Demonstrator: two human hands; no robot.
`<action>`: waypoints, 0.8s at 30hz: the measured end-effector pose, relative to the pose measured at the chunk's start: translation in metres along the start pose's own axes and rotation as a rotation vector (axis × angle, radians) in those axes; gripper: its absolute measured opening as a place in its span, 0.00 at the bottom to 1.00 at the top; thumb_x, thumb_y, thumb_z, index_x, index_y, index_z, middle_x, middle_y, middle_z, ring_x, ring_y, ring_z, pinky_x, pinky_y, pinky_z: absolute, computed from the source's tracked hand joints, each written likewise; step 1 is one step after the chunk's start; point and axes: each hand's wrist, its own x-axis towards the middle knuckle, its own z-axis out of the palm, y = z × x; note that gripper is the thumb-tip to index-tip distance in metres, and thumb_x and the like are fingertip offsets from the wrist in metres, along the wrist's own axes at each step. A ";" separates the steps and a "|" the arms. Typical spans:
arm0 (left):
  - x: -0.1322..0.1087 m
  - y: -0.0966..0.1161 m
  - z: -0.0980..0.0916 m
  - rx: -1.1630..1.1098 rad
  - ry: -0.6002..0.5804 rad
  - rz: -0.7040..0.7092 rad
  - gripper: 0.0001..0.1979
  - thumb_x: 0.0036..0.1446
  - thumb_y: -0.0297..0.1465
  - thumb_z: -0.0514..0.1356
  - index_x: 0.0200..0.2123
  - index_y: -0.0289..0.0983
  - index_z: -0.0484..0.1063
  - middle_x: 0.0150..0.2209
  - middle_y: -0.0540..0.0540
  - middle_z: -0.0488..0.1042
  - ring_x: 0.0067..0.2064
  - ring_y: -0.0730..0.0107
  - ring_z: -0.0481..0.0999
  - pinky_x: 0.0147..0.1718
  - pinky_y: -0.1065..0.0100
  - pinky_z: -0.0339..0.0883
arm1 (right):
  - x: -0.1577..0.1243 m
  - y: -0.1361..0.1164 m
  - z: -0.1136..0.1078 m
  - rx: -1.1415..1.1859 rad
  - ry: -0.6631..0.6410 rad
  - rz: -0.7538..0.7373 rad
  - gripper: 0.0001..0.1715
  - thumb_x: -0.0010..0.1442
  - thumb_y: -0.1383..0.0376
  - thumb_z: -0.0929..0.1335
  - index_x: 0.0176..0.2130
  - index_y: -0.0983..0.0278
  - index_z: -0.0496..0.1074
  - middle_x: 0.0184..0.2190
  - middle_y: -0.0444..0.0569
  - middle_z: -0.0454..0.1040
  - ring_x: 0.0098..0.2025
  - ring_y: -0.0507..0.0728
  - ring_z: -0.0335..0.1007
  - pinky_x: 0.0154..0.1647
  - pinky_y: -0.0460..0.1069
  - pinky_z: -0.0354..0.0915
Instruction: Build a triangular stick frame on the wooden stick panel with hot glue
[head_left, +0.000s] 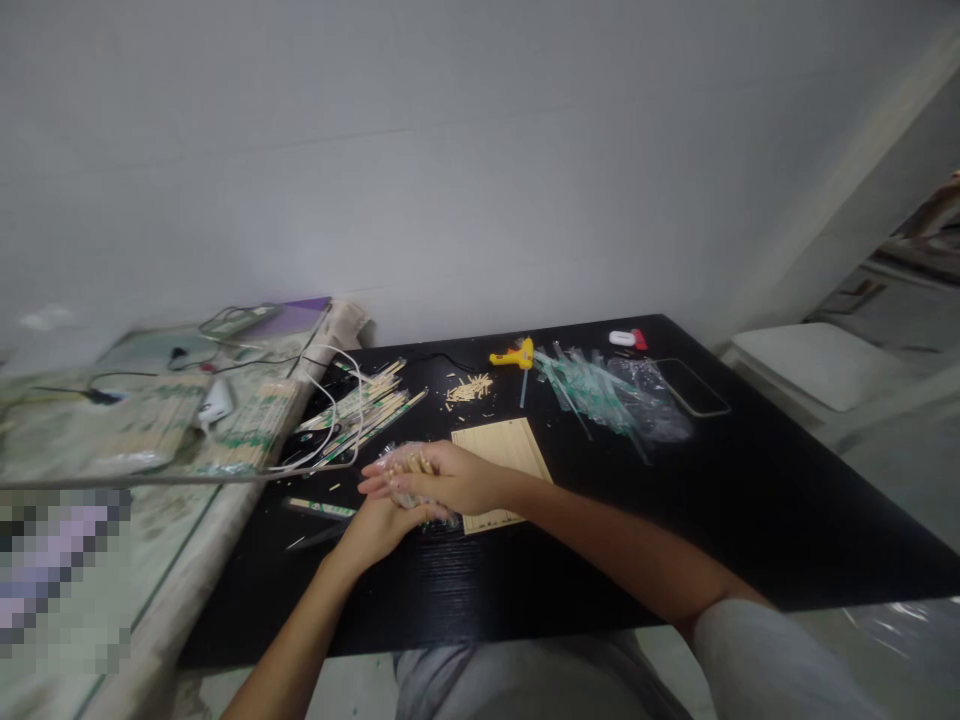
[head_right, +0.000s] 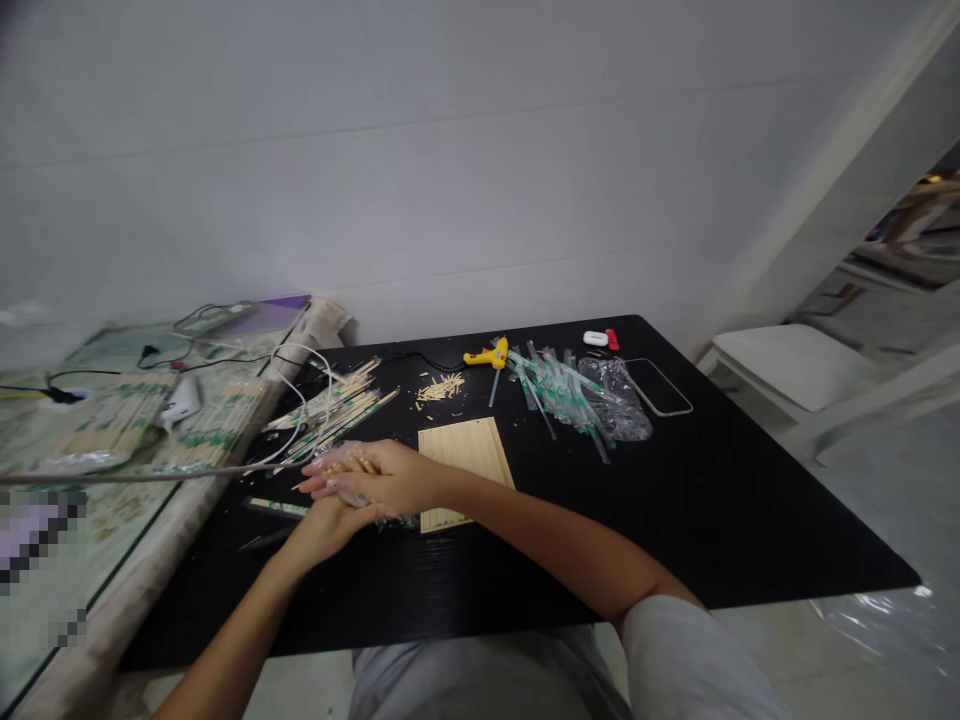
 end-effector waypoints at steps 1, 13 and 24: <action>0.000 0.000 0.000 0.009 0.000 0.000 0.17 0.55 0.43 0.68 0.41 0.37 0.82 0.47 0.41 0.84 0.53 0.48 0.82 0.57 0.55 0.73 | 0.000 -0.002 -0.001 -0.012 0.005 -0.002 0.21 0.73 0.64 0.66 0.62 0.69 0.71 0.61 0.61 0.76 0.64 0.58 0.72 0.66 0.54 0.67; 0.003 -0.004 -0.003 -0.010 -0.058 0.056 0.17 0.61 0.43 0.65 0.43 0.35 0.81 0.46 0.41 0.84 0.53 0.50 0.81 0.55 0.56 0.74 | -0.004 -0.002 -0.007 -0.107 -0.031 -0.061 0.25 0.74 0.59 0.64 0.64 0.67 0.71 0.66 0.58 0.71 0.71 0.59 0.63 0.72 0.55 0.58; 0.008 0.001 0.005 -0.055 0.142 0.131 0.20 0.53 0.39 0.72 0.45 0.35 0.79 0.46 0.41 0.84 0.49 0.52 0.83 0.55 0.54 0.75 | -0.002 0.007 -0.019 -0.072 -0.032 -0.079 0.26 0.72 0.62 0.66 0.65 0.66 0.69 0.65 0.58 0.72 0.69 0.59 0.66 0.72 0.57 0.58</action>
